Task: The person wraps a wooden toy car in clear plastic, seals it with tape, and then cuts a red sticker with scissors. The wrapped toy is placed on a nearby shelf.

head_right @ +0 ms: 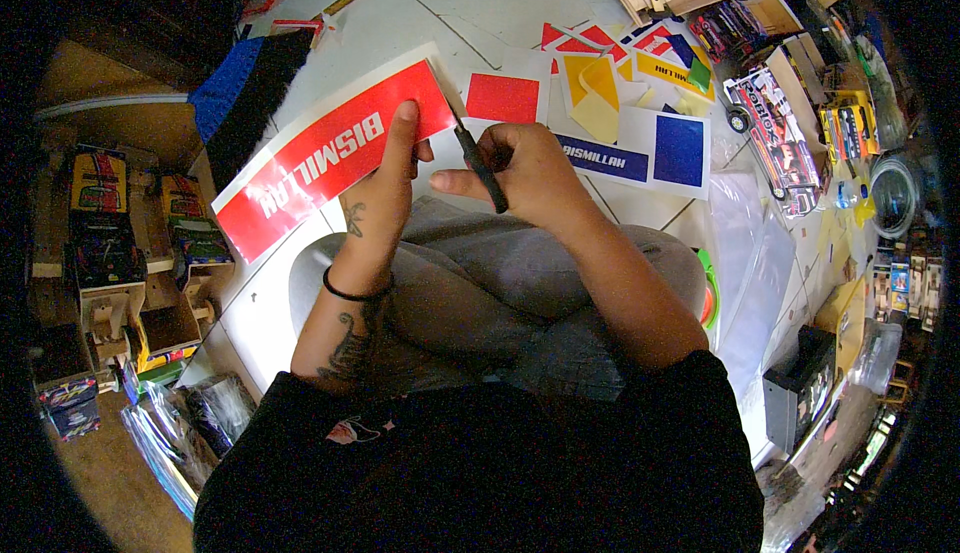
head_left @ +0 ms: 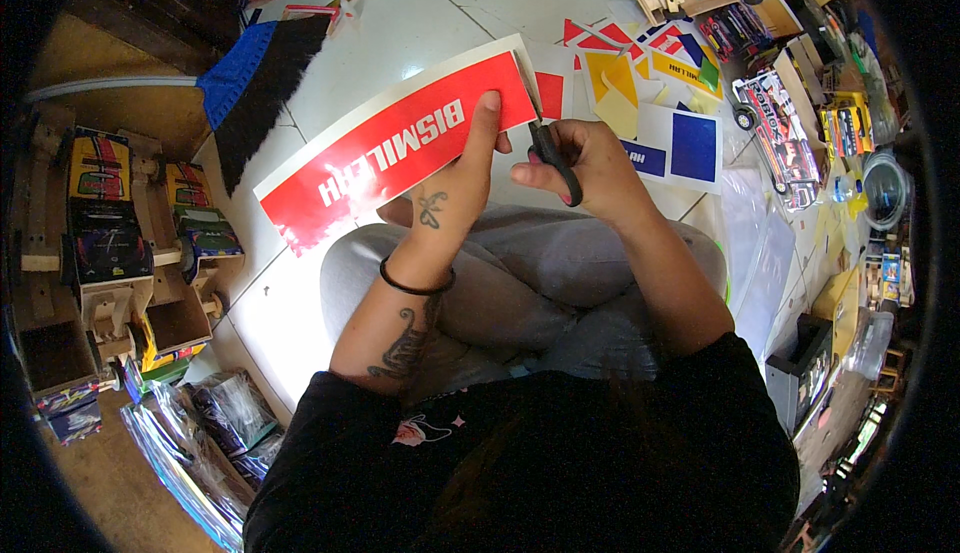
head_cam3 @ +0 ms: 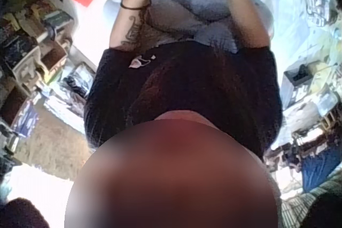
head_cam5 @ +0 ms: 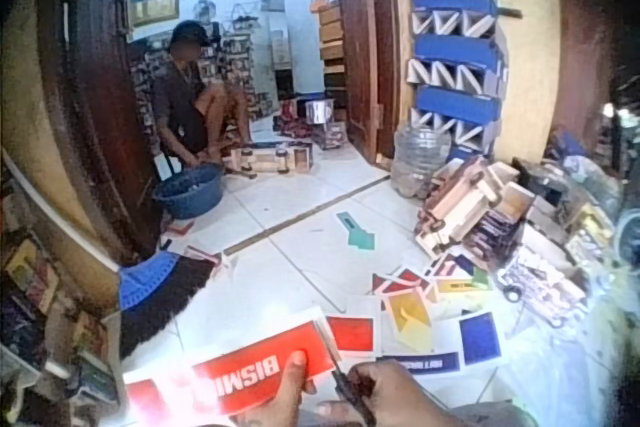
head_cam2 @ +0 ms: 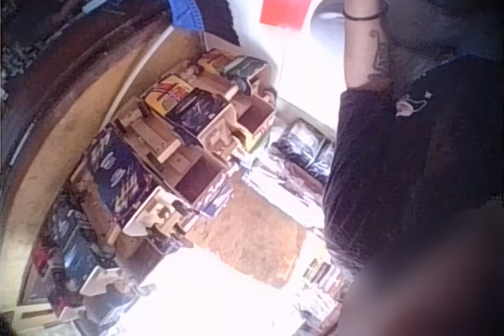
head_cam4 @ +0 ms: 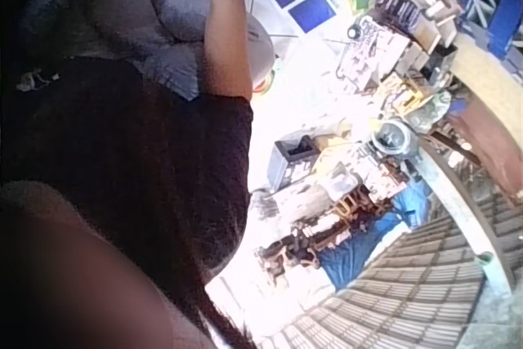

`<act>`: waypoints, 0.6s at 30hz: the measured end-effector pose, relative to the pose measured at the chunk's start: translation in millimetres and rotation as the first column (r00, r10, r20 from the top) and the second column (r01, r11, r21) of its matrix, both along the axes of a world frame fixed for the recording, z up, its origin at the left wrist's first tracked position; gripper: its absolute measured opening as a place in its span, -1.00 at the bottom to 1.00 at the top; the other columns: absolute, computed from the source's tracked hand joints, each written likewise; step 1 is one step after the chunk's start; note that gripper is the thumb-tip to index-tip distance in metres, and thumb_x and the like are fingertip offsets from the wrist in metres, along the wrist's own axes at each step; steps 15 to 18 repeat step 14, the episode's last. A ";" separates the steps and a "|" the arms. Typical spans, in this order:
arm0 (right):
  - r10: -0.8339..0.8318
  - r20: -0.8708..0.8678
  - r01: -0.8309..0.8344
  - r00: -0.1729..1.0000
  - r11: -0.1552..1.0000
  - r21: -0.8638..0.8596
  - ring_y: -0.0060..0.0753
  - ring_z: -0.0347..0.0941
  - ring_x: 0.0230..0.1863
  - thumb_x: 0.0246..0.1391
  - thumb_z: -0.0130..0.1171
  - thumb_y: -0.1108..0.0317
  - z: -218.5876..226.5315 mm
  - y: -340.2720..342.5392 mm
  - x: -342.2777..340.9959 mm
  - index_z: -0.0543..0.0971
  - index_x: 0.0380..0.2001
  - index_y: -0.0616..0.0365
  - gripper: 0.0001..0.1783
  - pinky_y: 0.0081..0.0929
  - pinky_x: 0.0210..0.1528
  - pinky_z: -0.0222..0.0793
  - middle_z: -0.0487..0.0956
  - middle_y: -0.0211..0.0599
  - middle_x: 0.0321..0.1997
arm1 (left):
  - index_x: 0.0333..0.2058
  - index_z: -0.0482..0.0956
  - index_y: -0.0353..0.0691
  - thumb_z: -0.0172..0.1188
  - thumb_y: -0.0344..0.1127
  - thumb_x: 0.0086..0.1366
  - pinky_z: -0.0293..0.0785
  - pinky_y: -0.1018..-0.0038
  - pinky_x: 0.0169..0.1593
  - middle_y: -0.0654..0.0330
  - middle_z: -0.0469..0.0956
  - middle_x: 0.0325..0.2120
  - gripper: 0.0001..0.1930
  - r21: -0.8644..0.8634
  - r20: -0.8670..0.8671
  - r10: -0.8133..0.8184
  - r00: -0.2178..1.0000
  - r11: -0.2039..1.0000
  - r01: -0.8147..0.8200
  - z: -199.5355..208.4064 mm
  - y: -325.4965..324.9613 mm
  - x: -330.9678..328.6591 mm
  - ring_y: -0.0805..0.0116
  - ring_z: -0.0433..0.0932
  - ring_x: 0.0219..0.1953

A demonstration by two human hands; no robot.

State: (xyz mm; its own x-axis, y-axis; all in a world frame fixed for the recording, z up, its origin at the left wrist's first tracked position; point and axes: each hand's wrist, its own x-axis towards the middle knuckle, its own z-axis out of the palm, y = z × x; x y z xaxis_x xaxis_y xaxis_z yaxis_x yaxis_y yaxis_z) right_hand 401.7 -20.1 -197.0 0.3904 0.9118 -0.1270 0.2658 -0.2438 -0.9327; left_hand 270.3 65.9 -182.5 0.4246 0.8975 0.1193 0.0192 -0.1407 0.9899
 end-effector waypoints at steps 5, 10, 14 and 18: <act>-0.009 0.023 0.009 1.000 1.000 0.029 -0.59 0.30 -0.68 -0.45 0.52 -0.13 -0.3 0.0 0.6 0.49 -0.72 0.21 -0.40 -0.61 -0.61 0.19 0.42 -0.40 -0.75 | -0.57 0.51 -0.15 0.15 -0.06 0.26 0.23 0.64 -0.58 0.36 0.45 -0.73 -0.67 -0.027 0.063 -0.002 0.998 1.000 0.004 -0.9 -3.1 3.4 0.61 0.36 -0.69; -0.010 0.042 0.009 0.999 1.000 0.009 -0.60 0.30 -0.68 -0.45 0.52 -0.12 -1.3 -1.0 1.6 0.49 -0.72 0.21 -0.40 -0.61 -0.60 0.20 0.43 -0.40 -0.74 | -0.57 0.51 -0.15 0.15 -0.07 0.26 0.24 0.64 -0.57 0.36 0.45 -0.73 -0.67 -0.010 0.058 -0.006 0.998 1.000 0.007 0.0 -3.2 3.0 0.61 0.36 -0.69; -0.021 -0.029 0.023 0.999 0.998 0.063 -0.59 0.30 -0.68 -0.42 0.51 -0.12 -6.1 0.1 0.4 0.49 -0.73 0.19 -0.41 -0.62 -0.59 0.21 0.43 -0.42 -0.74 | -0.57 0.51 -0.16 0.14 -0.07 0.27 0.26 0.65 -0.55 0.35 0.46 -0.73 -0.67 -0.016 0.039 0.005 0.999 1.000 -0.004 -0.1 -5.6 3.9 0.60 0.38 -0.68; -0.021 -0.029 0.023 0.999 0.998 0.063 -0.59 0.30 -0.68 -0.42 0.51 -0.12 -6.1 0.1 0.4 0.49 -0.73 0.19 -0.41 -0.62 -0.59 0.21 0.43 -0.42 -0.74 | -0.57 0.51 -0.16 0.14 -0.07 0.27 0.26 0.65 -0.55 0.35 0.46 -0.73 -0.67 -0.016 0.039 0.005 0.999 1.000 -0.004 -0.1 -5.6 3.9 0.60 0.38 -0.68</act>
